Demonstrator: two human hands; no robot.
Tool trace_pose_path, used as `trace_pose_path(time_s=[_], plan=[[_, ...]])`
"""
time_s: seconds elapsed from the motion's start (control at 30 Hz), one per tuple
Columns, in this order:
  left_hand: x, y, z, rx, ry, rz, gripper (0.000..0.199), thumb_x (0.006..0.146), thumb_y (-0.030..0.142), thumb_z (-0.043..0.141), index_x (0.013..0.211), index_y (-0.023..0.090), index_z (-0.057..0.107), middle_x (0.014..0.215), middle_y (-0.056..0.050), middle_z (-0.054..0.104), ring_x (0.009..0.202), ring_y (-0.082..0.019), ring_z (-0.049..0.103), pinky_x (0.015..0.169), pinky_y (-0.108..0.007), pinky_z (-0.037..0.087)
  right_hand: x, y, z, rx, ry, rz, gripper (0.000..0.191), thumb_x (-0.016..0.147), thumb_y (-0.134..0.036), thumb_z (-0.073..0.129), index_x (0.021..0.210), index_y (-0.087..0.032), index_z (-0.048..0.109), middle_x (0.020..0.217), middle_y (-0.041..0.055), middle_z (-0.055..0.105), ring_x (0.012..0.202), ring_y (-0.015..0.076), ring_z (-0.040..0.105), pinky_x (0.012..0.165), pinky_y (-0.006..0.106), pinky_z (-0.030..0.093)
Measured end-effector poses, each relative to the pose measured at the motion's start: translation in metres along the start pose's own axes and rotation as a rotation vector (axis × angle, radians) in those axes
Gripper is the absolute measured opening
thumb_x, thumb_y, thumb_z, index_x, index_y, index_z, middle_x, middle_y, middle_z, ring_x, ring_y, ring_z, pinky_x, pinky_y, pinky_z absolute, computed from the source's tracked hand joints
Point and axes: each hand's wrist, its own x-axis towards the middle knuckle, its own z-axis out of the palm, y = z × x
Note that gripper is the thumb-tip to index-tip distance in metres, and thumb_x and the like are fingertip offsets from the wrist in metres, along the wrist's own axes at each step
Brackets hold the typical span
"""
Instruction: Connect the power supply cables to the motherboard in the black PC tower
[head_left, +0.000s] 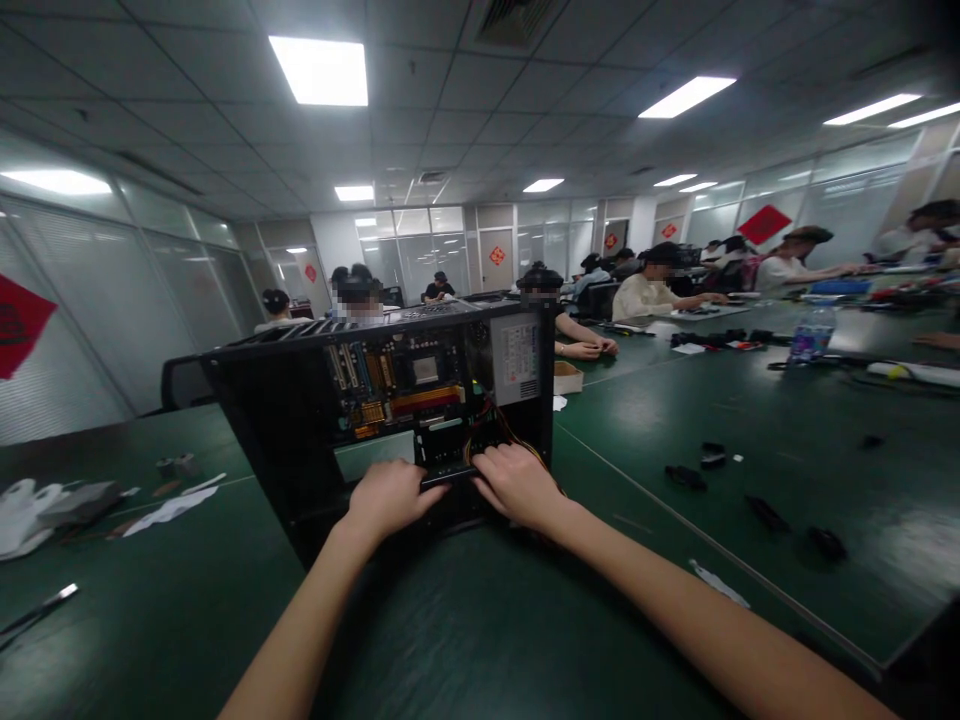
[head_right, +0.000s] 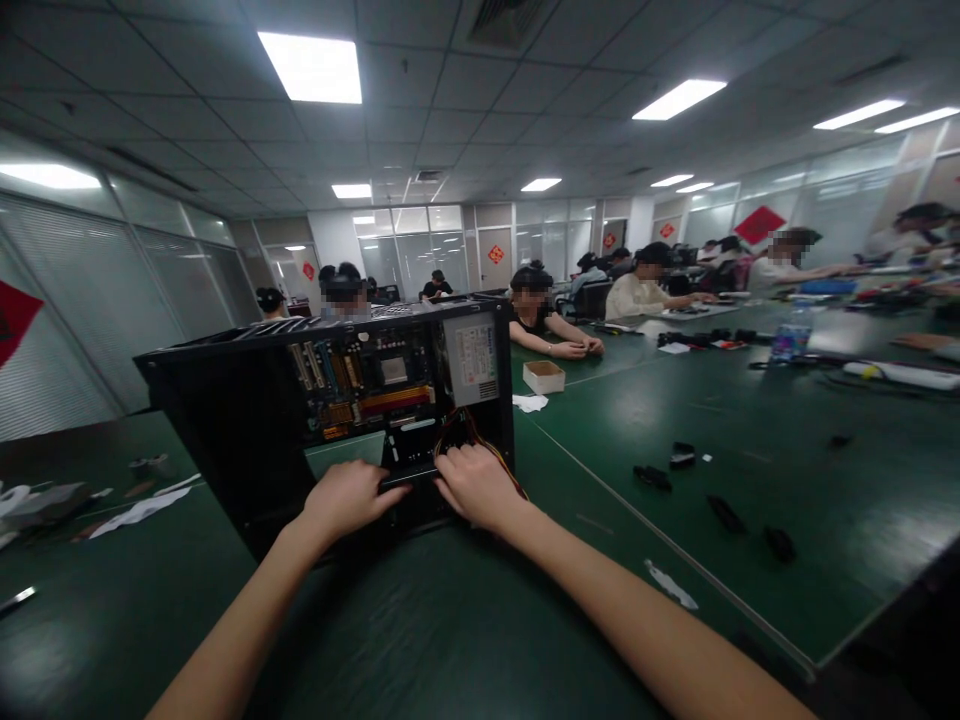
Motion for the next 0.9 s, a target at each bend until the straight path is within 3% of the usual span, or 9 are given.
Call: trace_pose_path(time_s=[0.4, 0.9], plan=[[-0.004, -0.002, 0.002, -0.003, 0.023, 0.037, 0.059, 0.091, 0.064, 0.036, 0.094, 0.018, 0.074, 0.085, -0.014, 0.072, 0.081, -0.032, 0.069, 0.072, -0.040, 0.052, -0.003, -0.002, 0.002, 0.028, 0.010, 0.010, 0.019, 0.095, -0.028, 0.048, 0.101, -0.015, 0.060, 0.089, 0.0076, 0.062, 0.082, 0.0216, 0.053, 0.074, 0.033, 0.033], [-0.004, -0.006, 0.012, -0.002, 0.087, 0.094, 0.058, 0.092, 0.062, 0.035, 0.097, 0.020, 0.074, 0.086, -0.012, 0.072, 0.080, -0.029, 0.069, 0.071, -0.037, 0.051, -0.004, -0.015, 0.005, 0.086, 0.009, 0.122, 0.021, 0.093, -0.027, 0.050, 0.105, -0.015, 0.062, 0.097, 0.0099, 0.064, 0.089, 0.0240, 0.054, 0.079, 0.034, 0.035]])
